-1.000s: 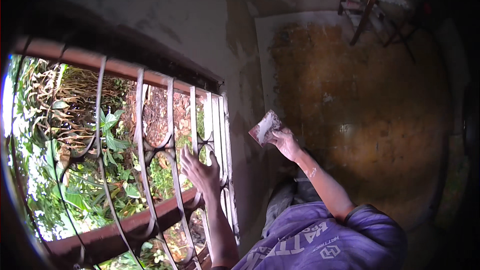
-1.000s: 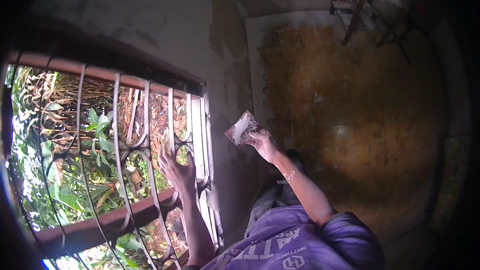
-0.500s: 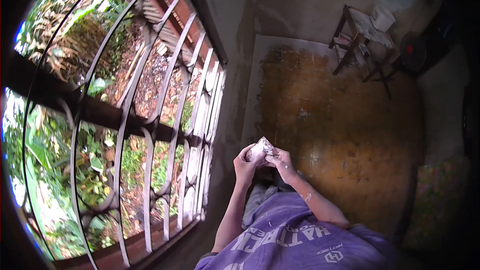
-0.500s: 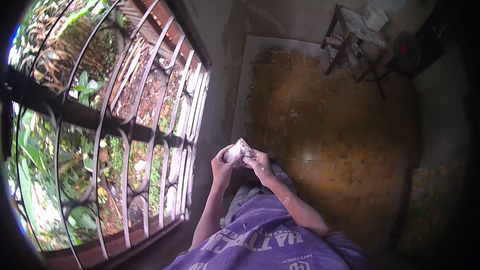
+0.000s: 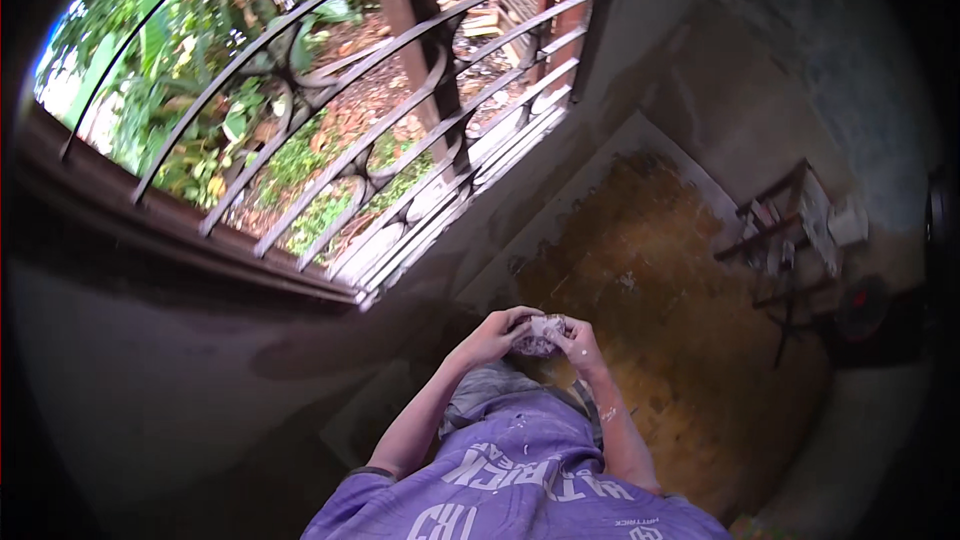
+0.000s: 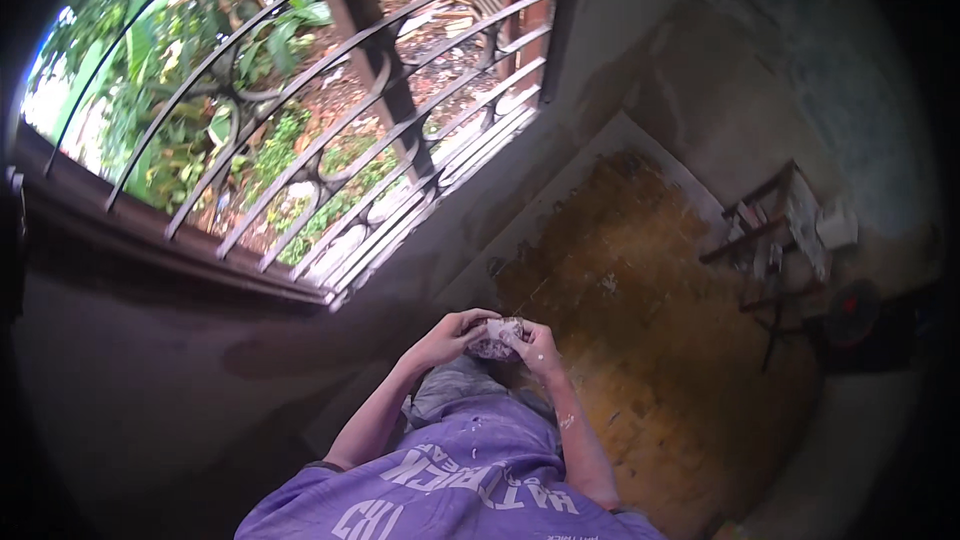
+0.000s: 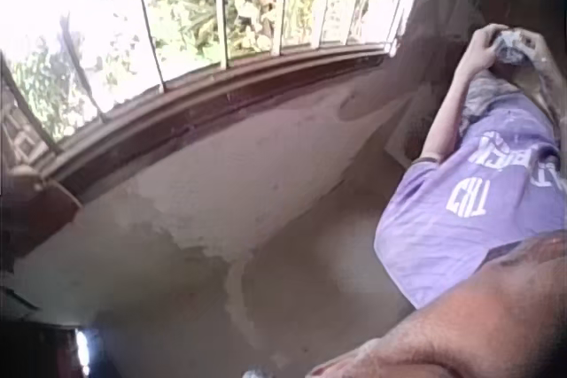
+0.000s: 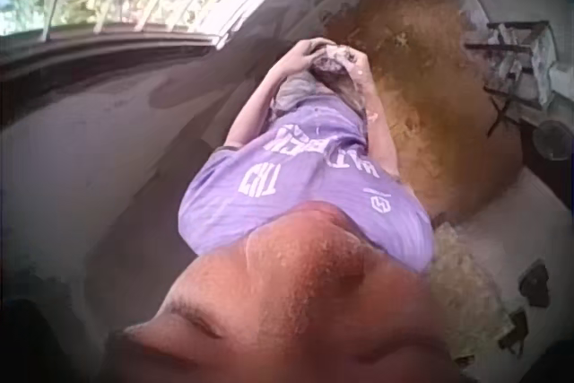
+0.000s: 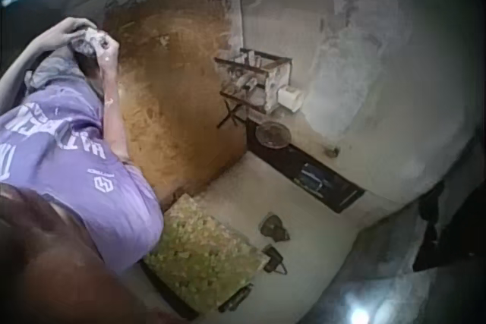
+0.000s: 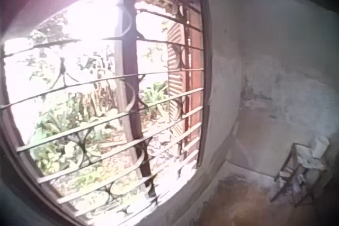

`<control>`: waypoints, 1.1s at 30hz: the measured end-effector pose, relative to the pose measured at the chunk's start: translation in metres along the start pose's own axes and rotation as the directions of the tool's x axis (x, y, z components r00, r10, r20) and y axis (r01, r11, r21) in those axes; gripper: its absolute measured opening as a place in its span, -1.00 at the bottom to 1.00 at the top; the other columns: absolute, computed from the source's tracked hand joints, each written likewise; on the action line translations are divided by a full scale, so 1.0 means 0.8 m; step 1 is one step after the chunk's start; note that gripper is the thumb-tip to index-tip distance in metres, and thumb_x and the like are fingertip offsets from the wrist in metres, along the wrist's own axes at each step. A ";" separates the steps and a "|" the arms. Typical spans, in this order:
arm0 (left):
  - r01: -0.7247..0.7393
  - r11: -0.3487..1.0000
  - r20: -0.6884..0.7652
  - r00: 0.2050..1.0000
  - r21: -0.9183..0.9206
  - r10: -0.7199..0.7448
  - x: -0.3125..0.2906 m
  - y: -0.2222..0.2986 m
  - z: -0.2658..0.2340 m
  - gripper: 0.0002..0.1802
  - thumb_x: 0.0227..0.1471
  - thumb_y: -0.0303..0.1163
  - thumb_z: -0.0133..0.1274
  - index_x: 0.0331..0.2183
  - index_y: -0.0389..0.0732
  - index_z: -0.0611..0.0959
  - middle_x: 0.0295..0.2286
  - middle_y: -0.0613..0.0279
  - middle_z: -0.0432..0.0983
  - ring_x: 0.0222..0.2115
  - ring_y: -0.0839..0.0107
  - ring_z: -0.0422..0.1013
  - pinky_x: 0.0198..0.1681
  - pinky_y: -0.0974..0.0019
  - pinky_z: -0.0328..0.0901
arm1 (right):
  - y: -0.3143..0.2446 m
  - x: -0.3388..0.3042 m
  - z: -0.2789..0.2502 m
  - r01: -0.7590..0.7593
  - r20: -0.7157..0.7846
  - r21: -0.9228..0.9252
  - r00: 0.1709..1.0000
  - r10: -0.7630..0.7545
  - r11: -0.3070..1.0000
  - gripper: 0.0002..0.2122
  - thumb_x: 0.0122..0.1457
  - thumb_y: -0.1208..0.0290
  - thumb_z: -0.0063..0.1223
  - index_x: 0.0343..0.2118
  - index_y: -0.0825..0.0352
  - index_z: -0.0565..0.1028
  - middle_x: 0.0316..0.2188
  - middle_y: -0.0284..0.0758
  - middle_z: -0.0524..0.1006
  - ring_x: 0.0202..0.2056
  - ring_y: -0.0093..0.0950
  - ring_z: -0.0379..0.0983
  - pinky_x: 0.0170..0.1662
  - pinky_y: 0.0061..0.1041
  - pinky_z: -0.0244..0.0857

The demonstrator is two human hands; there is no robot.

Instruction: The person sands and prepares indoor walls for painting, using sandpaper or a scraper tool.

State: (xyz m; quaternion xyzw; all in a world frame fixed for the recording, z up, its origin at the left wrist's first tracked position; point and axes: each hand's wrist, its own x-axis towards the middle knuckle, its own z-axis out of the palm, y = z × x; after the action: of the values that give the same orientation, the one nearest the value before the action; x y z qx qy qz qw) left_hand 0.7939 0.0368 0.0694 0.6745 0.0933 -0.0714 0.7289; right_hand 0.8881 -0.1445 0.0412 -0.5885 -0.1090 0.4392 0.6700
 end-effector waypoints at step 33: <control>0.061 0.997 -0.140 0.988 -0.037 -0.065 -0.300 -0.033 -0.061 -0.67 -0.07 -0.55 0.21 -0.20 -0.43 0.59 -0.33 0.13 0.59 -0.30 0.48 0.51 -0.14 0.40 0.40 | 0.109 -0.129 0.199 -0.054 0.484 0.108 0.875 -0.005 0.993 -0.52 0.00 0.52 0.19 0.03 0.42 0.35 -0.15 -0.31 0.52 -0.12 -0.53 0.44 0.02 -0.46 0.30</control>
State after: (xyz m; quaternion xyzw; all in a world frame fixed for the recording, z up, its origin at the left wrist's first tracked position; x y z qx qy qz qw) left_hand 0.5522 0.0782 0.0963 0.6626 0.1668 -0.0450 0.7288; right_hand 0.6813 -0.1146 0.0472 -0.4211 -0.2389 0.5863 0.6495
